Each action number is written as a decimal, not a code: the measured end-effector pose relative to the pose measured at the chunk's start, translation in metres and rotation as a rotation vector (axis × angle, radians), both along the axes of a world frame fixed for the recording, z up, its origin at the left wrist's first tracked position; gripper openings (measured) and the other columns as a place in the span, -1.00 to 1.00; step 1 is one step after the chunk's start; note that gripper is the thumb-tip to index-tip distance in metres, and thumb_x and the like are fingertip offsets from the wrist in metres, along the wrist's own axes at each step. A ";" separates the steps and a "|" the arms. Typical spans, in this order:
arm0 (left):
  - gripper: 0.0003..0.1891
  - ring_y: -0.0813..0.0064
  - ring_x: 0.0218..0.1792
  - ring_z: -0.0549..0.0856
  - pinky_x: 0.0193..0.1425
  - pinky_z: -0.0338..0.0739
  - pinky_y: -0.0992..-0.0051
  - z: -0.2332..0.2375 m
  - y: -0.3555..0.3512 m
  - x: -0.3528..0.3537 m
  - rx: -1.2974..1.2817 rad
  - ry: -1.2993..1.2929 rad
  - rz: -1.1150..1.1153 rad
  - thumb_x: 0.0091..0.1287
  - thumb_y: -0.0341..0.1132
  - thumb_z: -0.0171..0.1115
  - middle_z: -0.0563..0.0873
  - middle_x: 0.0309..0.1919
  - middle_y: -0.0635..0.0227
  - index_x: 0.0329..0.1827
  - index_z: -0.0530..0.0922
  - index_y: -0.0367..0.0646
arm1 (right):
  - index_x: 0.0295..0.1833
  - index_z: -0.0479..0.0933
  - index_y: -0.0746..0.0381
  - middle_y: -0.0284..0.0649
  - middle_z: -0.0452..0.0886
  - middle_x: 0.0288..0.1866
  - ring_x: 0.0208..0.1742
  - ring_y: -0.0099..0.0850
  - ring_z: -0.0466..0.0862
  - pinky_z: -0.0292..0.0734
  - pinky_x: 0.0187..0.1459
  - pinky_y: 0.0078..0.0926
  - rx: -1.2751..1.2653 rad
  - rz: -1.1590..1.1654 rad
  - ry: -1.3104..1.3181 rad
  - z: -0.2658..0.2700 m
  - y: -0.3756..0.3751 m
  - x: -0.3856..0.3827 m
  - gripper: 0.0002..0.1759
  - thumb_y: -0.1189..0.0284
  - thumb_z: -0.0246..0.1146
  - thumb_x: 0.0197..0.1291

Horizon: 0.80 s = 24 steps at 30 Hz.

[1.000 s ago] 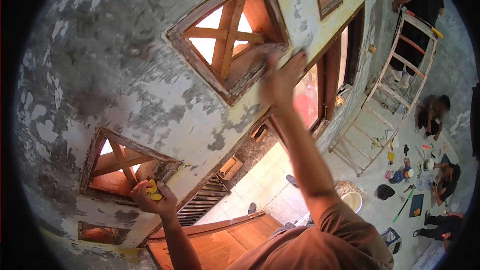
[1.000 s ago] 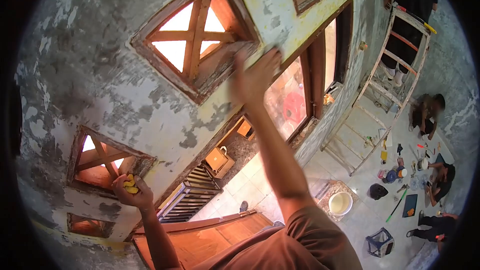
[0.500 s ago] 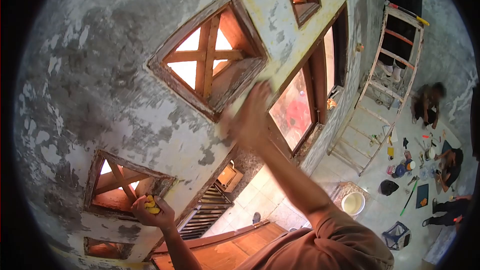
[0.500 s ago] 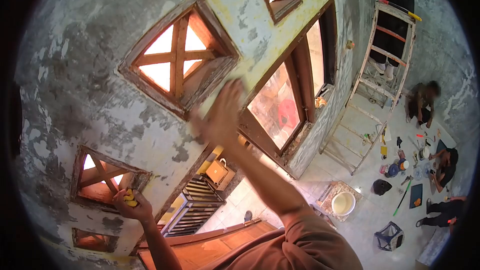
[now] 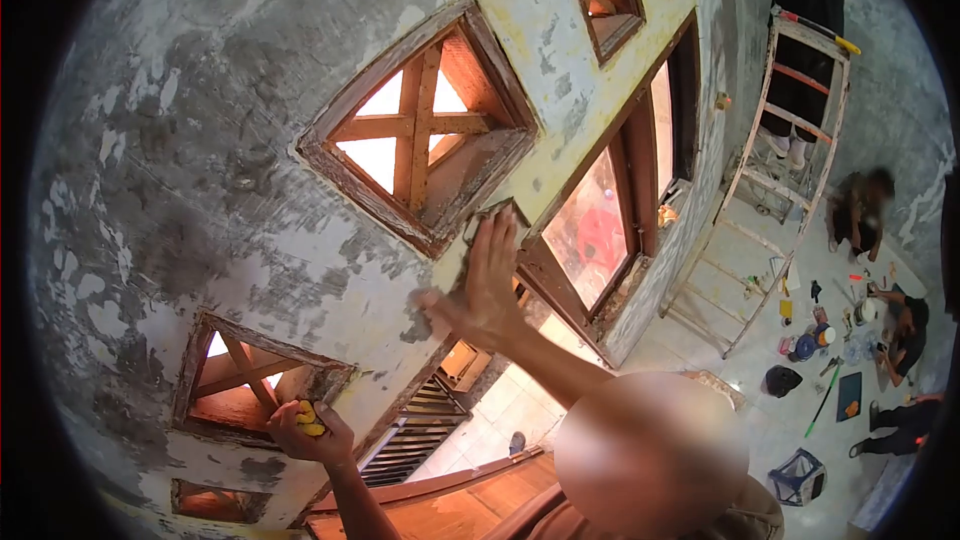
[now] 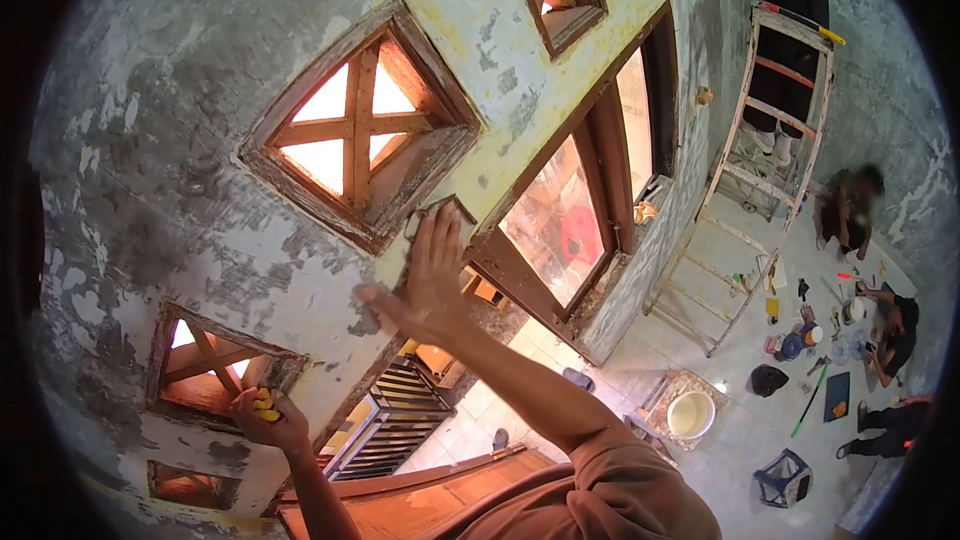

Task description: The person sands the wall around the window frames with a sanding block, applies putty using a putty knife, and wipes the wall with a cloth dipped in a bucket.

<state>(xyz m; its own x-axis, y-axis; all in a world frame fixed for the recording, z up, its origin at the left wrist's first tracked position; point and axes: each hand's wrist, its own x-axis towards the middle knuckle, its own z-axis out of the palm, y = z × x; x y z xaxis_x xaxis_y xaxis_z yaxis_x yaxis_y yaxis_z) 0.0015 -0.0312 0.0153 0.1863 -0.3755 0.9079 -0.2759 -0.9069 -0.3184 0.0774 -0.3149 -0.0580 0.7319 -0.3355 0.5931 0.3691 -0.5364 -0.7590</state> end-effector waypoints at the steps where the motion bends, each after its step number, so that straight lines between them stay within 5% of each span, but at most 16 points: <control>1: -0.77 0.10 -0.29 0.54 -0.21 0.43 0.20 0.000 0.000 0.002 0.001 0.001 -0.037 0.28 -0.29 0.20 0.51 -0.33 0.13 -0.16 0.46 -0.25 | 0.47 -0.41 0.59 0.47 -0.43 0.51 0.53 0.37 -0.39 -0.37 0.49 0.19 0.003 -0.001 -0.007 -0.001 -0.012 0.015 0.29 -0.11 0.23 0.14; 5: -0.77 0.11 -0.29 0.54 -0.20 0.42 0.21 0.000 0.001 -0.002 -0.010 0.031 -0.004 0.27 -0.28 0.22 0.51 -0.33 0.14 -0.17 0.46 -0.25 | 0.47 -0.38 0.59 0.49 -0.39 0.51 0.57 0.27 -0.36 -0.42 0.54 -0.01 0.298 -0.325 -0.025 0.011 -0.108 0.077 0.17 -0.02 0.17 0.25; 8: -0.77 0.12 -0.29 0.53 -0.20 0.41 0.21 -0.001 -0.004 0.000 -0.033 0.037 -0.007 0.26 -0.28 0.23 0.51 -0.34 0.16 -0.18 0.46 -0.25 | 0.45 -0.36 0.64 0.50 -0.38 0.50 0.56 0.29 -0.33 -0.39 0.53 0.03 0.136 -0.367 -0.075 0.003 -0.075 0.077 0.17 -0.05 0.15 0.24; 11: -0.79 0.17 -0.31 0.52 -0.24 0.38 0.24 0.001 -0.004 0.001 -0.027 0.008 -0.009 0.23 -0.30 0.20 0.50 -0.37 0.23 -0.20 0.44 -0.22 | 0.44 -0.35 0.66 0.51 -0.34 0.50 0.54 0.35 -0.32 -0.35 0.50 0.15 0.052 0.010 0.084 0.021 -0.001 -0.007 0.28 -0.08 0.23 0.10; 15: -0.77 0.09 -0.29 0.53 -0.19 0.42 0.21 0.001 -0.002 0.001 -0.030 0.008 -0.073 0.22 -0.29 0.24 0.52 -0.36 0.15 -0.22 0.47 -0.27 | 0.48 -0.31 0.58 0.47 -0.31 0.52 0.56 0.31 -0.29 -0.33 0.51 0.13 -0.010 -0.278 -0.133 0.008 -0.043 0.052 0.16 0.00 0.19 0.18; 20: -0.77 0.07 -0.33 0.54 -0.23 0.43 0.17 0.006 -0.009 -0.006 -0.081 0.021 -0.077 0.20 -0.29 0.23 0.52 -0.40 0.13 -0.24 0.48 -0.29 | 0.47 -0.27 0.61 0.41 -0.23 0.53 0.57 0.25 -0.21 -0.31 0.53 0.01 0.418 -0.273 -0.078 0.030 -0.115 0.080 0.13 -0.11 0.09 0.27; 22: -0.76 0.08 -0.34 0.54 -0.25 0.42 0.17 0.010 -0.009 -0.004 -0.057 0.006 -0.072 0.20 -0.29 0.23 0.52 -0.40 0.13 -0.24 0.47 -0.30 | 0.47 -0.22 0.61 0.41 -0.21 0.53 0.56 0.27 -0.22 -0.30 0.53 0.04 0.047 -0.436 -0.268 0.004 -0.050 0.076 0.16 -0.17 0.08 0.25; 24: -0.77 0.07 -0.34 0.54 -0.26 0.42 0.17 0.009 -0.009 -0.004 -0.077 0.008 -0.093 0.21 -0.29 0.23 0.52 -0.41 0.13 -0.25 0.48 -0.29 | 0.47 -0.22 0.60 0.42 -0.21 0.53 0.56 0.29 -0.22 -0.29 0.52 0.06 0.024 -0.330 -0.217 0.000 -0.021 0.038 0.13 -0.14 0.08 0.27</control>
<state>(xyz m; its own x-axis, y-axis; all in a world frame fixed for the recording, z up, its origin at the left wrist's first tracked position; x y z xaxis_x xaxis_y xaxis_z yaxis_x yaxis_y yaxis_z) -0.0027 -0.0402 0.0246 0.1609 -0.3211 0.9333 -0.3626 -0.8987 -0.2467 0.1151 -0.3358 -0.0583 0.4409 -0.5474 0.7113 0.3335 -0.6358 -0.6961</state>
